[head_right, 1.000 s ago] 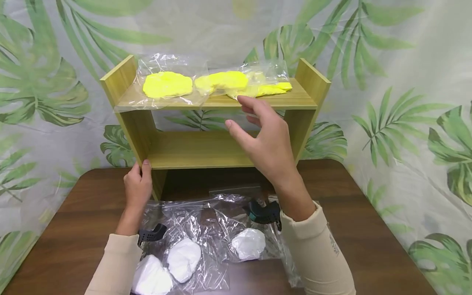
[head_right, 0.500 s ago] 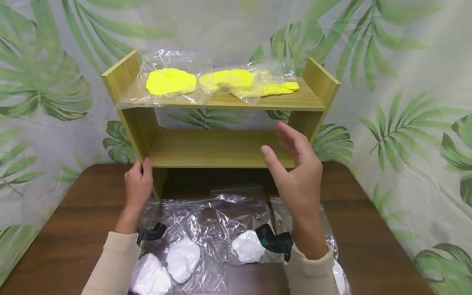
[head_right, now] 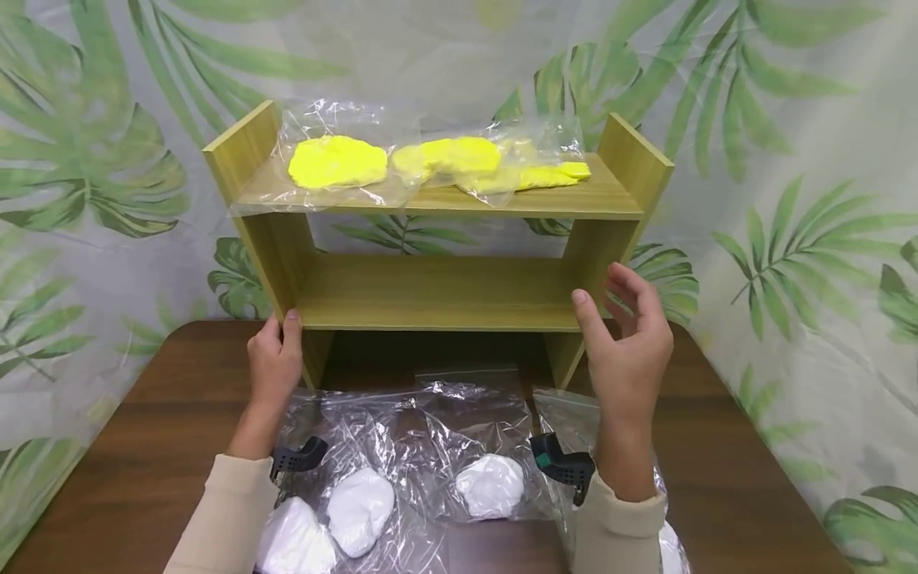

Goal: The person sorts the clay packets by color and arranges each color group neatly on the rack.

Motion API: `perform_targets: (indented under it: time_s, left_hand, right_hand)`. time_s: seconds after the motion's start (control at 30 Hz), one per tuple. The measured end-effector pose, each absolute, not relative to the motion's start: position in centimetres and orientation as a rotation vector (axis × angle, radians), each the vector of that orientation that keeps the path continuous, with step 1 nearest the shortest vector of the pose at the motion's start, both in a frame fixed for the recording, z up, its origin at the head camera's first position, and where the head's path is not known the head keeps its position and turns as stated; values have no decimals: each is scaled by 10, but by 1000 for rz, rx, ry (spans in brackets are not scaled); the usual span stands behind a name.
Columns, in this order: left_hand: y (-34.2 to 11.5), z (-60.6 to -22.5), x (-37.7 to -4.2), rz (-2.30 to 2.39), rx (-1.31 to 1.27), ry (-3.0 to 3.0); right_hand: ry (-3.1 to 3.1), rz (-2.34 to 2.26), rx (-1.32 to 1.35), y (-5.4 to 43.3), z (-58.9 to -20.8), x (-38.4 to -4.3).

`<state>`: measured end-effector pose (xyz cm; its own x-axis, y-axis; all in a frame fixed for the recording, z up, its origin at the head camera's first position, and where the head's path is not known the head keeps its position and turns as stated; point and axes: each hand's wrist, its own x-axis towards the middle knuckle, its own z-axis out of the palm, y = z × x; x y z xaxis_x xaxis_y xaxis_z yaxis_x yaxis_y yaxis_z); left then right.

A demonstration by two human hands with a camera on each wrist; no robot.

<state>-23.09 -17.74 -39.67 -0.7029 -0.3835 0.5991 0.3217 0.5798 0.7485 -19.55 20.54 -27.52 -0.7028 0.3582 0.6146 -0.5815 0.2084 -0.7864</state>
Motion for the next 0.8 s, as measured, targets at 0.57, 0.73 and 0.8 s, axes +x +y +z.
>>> perform_targets:
  time_s: [0.57,0.73,0.8]
  left_hand:
    - [-177,-397,-232,-1162,42,-2035]
    - [-178,-397,-232,-1166,41,-2036]
    - [-178,-396,-231,-1169,40,-2033]
  right_hand:
    - [-1990,1670,-92,236,-311,-236]
    - [-2122,1661,-134,241,-320,-243]
    - [-2132,1685,-142,241,-325,-245]
